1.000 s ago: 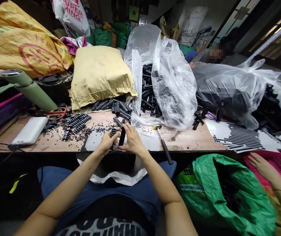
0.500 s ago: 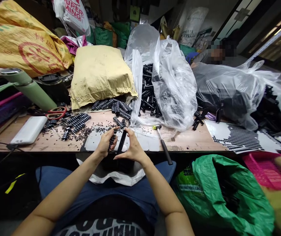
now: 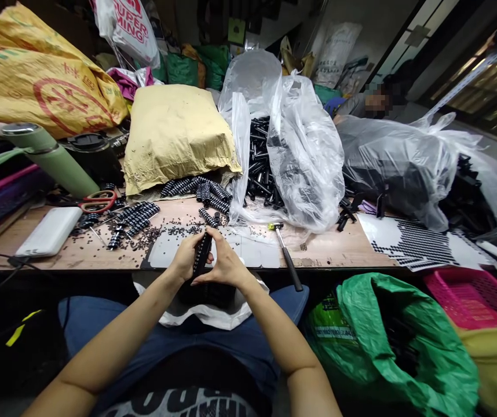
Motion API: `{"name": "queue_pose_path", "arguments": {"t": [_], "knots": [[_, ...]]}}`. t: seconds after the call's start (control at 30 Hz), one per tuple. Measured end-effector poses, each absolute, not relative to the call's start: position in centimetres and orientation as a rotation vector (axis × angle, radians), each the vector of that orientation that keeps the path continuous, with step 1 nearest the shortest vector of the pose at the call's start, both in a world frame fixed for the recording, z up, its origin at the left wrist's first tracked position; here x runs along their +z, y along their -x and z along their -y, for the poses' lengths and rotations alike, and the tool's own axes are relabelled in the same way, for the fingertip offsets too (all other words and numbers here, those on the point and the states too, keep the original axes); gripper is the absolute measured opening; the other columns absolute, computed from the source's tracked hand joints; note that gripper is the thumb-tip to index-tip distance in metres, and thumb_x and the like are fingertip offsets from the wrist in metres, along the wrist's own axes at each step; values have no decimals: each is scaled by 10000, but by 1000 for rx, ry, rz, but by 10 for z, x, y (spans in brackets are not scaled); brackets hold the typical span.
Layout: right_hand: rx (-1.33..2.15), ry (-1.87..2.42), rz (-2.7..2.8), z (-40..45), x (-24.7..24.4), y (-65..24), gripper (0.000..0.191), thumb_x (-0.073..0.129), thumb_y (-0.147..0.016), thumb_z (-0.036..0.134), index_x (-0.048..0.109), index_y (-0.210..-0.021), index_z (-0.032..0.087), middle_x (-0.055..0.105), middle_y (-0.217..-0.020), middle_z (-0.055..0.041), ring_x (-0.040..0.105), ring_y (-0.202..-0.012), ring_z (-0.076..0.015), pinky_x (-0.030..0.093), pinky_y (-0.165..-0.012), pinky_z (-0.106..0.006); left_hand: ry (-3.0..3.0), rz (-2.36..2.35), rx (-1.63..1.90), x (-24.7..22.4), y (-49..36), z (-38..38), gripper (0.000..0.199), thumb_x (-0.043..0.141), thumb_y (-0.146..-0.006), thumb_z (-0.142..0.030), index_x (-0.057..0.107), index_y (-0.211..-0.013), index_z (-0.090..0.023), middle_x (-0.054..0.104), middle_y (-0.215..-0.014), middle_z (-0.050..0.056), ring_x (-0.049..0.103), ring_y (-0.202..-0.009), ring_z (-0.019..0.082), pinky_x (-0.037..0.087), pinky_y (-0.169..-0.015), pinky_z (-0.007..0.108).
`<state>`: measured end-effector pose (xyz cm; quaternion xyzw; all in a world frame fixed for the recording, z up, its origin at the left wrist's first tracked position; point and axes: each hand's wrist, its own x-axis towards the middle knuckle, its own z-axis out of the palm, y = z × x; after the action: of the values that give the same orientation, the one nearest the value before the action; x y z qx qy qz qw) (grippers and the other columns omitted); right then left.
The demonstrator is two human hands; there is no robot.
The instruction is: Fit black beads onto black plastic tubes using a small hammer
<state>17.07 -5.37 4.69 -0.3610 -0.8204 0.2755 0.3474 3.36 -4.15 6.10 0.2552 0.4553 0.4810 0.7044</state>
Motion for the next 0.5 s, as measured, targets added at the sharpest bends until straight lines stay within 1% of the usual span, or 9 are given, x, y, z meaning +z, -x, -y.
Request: {"name": "queue_pose_path", "arguments": {"t": [0.17,0.27,0.33,0.4,0.47,0.5], "knots": [[725,1009,2081,57,40,-169,1149,849,-552,345,166,-1465,204,352,-1438,-159,359,-1359,-292,344,-1125,-457,-563,-1084,922,63,-31,39,259,523,-840,-375,575,-790,-126,520,-473,-9,539,-356,146,440,-359,237],[715,1067,2047,58,30,-167,1119,824,-535,293,188,-1451,201,372,-1412,-145,381,-1332,-287,353,-1115,-447,-655,-1087,880,56,-28,37,319,535,-846,-420,617,-866,-113,563,-559,16,554,-402,143,469,-410,263],[690,1145,2016,57,20,-164,1105,812,-530,299,200,-1443,185,385,-1396,-156,391,-1317,-297,363,-1104,-455,-835,-1132,910,45,-30,37,357,541,-847,-430,639,-988,-117,624,-698,55,596,-509,149,517,-516,297],[618,1234,1975,54,8,-161,1057,788,-559,306,213,-1433,153,396,-1381,-182,394,-1310,-312,361,-1098,-475,-1195,-1232,999,29,-34,38,393,578,-831,-378,624,-1138,-136,645,-905,96,637,-715,178,542,-703,347],[530,1314,1971,52,-2,-162,938,719,-646,284,224,-1425,122,403,-1380,-208,386,-1316,-310,347,-1101,-483,-1652,-1334,1048,11,-38,39,457,595,-819,-279,575,-1256,-147,612,-1055,123,612,-917,216,502,-862,387],[495,1354,1997,52,-5,-166,876,678,-688,269,230,-1423,110,406,-1383,-215,383,-1321,-302,342,-1102,-476,-1864,-1365,1020,3,-39,40,471,578,-824,-230,554,-1287,-143,599,-1083,134,592,-972,229,482,-898,399]]}}
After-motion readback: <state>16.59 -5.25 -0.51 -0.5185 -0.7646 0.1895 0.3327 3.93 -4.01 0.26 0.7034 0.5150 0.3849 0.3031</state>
